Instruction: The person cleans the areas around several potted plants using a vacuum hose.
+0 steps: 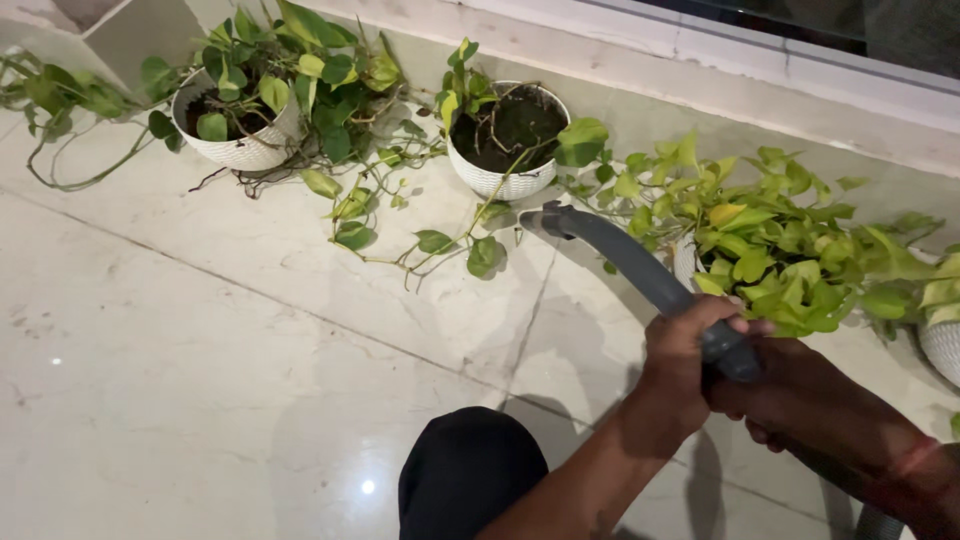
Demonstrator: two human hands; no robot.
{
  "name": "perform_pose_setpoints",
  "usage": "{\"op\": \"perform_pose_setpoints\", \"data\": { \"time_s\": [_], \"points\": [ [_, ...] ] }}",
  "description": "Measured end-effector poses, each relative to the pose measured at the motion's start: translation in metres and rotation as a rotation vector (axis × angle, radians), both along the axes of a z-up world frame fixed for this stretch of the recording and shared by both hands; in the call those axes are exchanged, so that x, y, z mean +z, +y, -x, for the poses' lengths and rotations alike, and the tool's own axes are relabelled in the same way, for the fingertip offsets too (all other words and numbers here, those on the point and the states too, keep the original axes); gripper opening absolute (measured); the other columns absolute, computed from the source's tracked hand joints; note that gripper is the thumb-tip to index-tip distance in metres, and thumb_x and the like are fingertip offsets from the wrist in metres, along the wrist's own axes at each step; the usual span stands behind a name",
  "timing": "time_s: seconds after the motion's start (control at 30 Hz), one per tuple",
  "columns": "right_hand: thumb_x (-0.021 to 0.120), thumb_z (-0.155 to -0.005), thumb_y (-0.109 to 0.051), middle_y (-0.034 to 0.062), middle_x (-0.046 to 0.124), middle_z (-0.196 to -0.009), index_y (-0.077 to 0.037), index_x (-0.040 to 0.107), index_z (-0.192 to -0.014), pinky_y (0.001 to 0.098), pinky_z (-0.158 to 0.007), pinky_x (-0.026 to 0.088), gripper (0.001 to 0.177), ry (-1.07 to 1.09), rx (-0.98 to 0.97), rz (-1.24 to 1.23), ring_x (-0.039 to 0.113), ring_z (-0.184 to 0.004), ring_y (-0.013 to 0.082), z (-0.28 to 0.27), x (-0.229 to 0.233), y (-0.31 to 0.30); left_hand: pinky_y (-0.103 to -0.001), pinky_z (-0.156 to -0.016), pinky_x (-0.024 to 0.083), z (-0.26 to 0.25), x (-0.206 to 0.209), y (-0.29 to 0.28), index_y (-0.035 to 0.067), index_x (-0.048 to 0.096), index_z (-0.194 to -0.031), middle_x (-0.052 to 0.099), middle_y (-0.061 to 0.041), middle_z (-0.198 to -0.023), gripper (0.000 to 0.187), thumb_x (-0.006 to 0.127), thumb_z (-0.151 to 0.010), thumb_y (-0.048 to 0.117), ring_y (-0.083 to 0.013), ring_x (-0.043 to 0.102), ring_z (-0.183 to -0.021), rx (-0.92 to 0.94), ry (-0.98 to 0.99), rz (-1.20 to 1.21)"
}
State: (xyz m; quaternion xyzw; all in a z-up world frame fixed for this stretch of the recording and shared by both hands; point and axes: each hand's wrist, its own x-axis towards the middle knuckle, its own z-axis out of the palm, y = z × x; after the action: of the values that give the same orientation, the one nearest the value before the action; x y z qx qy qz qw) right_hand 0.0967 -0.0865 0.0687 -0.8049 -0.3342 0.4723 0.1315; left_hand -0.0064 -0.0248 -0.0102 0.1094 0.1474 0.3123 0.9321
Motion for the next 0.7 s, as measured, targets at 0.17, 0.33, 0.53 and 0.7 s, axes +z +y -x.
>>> {"op": "perform_pose_setpoints", "data": {
  "time_s": [0.17,0.33,0.53,0.7],
  "points": [
    [0.074,-0.083,-0.022,0.0061,0.055,-0.069,-0.003,0.058,-0.086,0.0360,-0.051,0.041,0.025,0.137,0.010,-0.062,0.051,-0.058,0.0184,0.022,0.019,0.006,-0.035,-0.035,0.044,0.016,0.007,0.007,0.010,0.061,-0.087,0.073,-0.013,-0.097,0.025,0.069,-0.094,0.032,-0.0244,0.063,-0.058,0.026,0.112,-0.008],
    [0.072,-0.087,-0.016,0.0110,0.056,-0.071,-0.003,0.055,-0.096,0.0375,-0.051,0.044,0.023,0.094,0.047,-0.029,0.054,-0.058,0.0213,0.036,0.017,0.018,-0.037,-0.038,0.043,0.032,0.014,0.016,0.009,0.061,-0.085,0.075,-0.013,-0.099,0.024,0.069,-0.090,0.032,-0.0239,0.068,-0.064,0.077,0.198,0.037],
    [0.075,-0.086,-0.030,0.0099,0.057,-0.060,0.002,0.064,-0.073,0.0362,-0.050,0.044,0.036,0.089,0.163,-0.107,0.056,-0.052,0.0204,0.048,0.013,0.035,-0.036,-0.037,0.039,0.055,0.023,0.027,0.010,0.062,-0.084,0.075,-0.011,-0.093,0.019,0.067,-0.085,0.028,-0.0214,0.061,-0.056,0.128,0.276,0.018],
    [0.073,-0.080,-0.025,0.0094,0.057,-0.060,0.000,0.064,-0.078,0.0359,-0.050,0.045,0.027,0.207,0.121,-0.113,0.056,-0.053,0.0206,0.058,0.006,0.043,-0.038,-0.038,0.041,0.065,0.025,0.037,0.008,0.065,-0.084,0.072,-0.012,-0.087,0.024,0.068,-0.086,0.032,-0.0237,0.063,-0.054,0.093,0.316,0.154]
  ]
}}
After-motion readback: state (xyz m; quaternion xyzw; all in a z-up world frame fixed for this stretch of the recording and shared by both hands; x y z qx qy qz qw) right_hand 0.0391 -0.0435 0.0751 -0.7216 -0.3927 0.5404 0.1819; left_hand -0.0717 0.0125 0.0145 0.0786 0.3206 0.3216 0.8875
